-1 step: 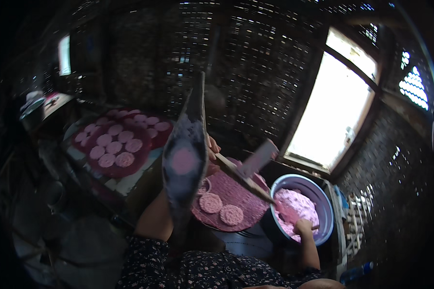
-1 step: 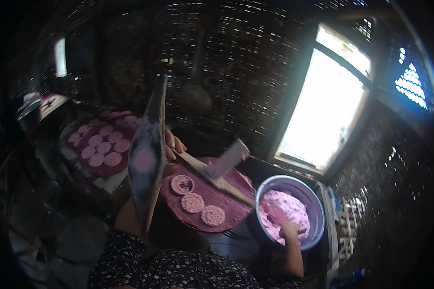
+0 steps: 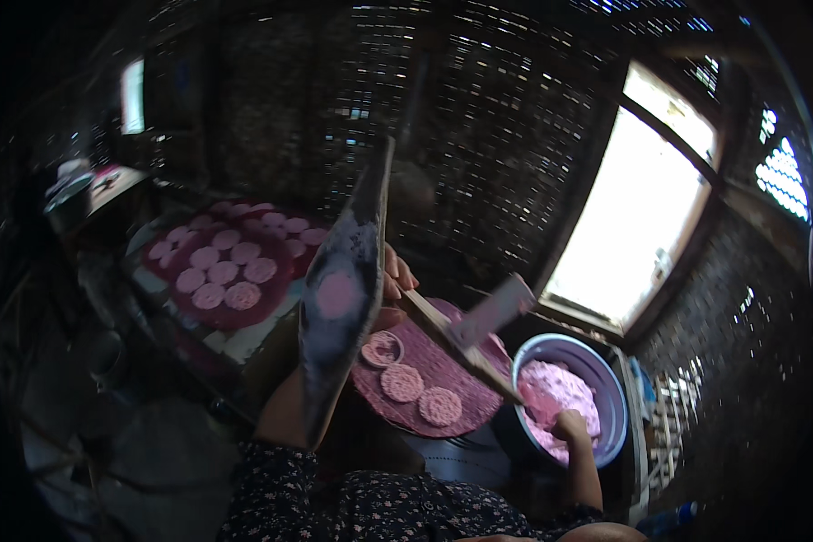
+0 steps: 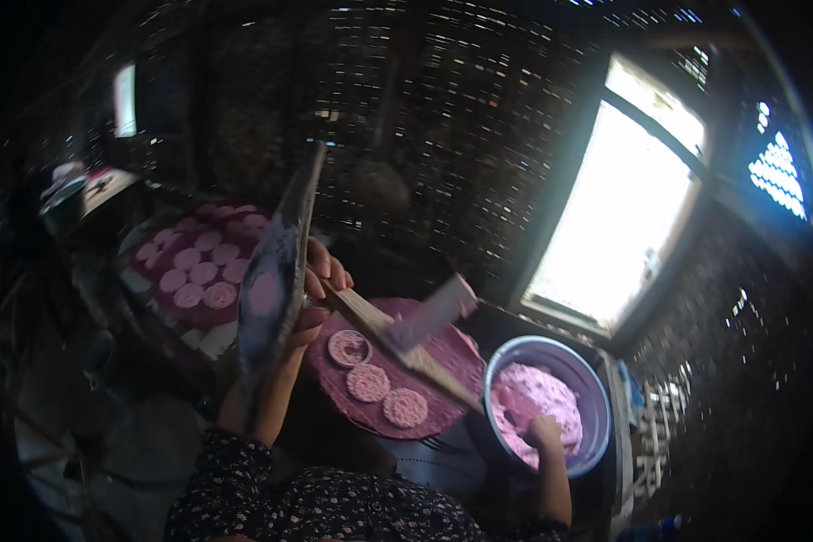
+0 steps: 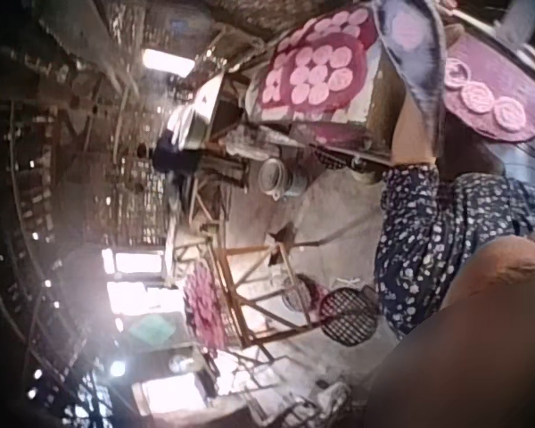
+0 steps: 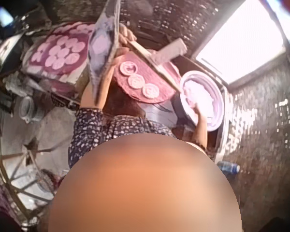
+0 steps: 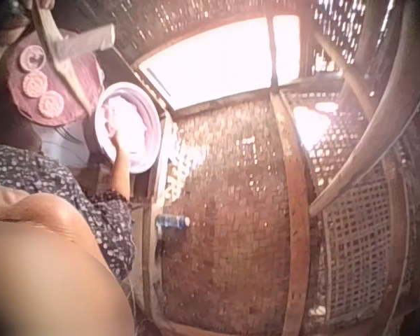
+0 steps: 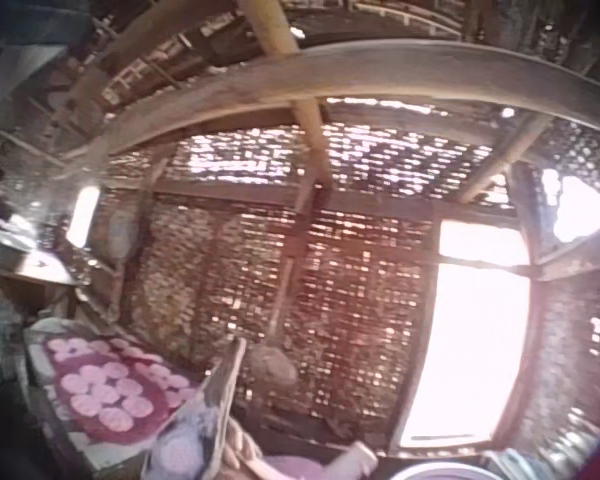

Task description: The person scoops pink dough from a basin, places it into a wooden press, and uses a lever to extrude the dough into circular shapes onto a mat. The person repeats this process to form multiple dough pieces.

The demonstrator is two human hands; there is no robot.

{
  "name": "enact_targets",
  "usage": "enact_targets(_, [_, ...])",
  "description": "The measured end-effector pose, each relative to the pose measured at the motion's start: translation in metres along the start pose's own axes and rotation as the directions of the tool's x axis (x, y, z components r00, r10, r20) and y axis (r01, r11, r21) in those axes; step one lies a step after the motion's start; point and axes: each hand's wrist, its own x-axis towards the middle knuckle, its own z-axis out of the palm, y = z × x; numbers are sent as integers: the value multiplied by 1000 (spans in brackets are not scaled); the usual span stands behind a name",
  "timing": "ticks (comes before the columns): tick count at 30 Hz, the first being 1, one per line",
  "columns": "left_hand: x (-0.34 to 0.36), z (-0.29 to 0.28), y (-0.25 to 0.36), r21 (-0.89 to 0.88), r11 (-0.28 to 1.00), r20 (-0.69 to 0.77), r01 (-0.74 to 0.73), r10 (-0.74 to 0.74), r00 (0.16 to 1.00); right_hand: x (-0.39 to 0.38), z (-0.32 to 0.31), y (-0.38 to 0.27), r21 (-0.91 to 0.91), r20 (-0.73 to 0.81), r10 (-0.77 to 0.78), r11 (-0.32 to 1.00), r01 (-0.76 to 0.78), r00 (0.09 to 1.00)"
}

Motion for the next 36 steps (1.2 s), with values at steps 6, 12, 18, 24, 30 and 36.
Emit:
enact_targets(6, [12, 1, 25, -475, 880, 23, -29, 45, 999, -58, -133, -153, 689, -353, -619, -679, -253, 701])
enact_targets(12, [-13, -16, 42, 22, 974, -314, 225, -207, 926, -89, -175, -221, 458, -553, -828, -398, -795, 96])
enact_targets(18, [-54, -75, 28, 320, 885, 25, 338, -365, 931, -56, -227, -215, 742, -589, -618, -669, 46, 521])
enact_targets(24, [-47, -76, 12, 915, 401, 26, 54, -193, 981, -48, -259, -226, 631, -734, -455, -183, 753, 504])
enact_targets(30, [-30, -69, -1, 971, 238, 106, -20, -354, 929, -44, -259, -211, -20, -803, -579, 259, 966, 139])
enact_targets(36, [-41, -66, -38, 924, 376, 171, -61, -268, 948, -33, -232, -221, -28, -847, -515, 293, 956, 133])
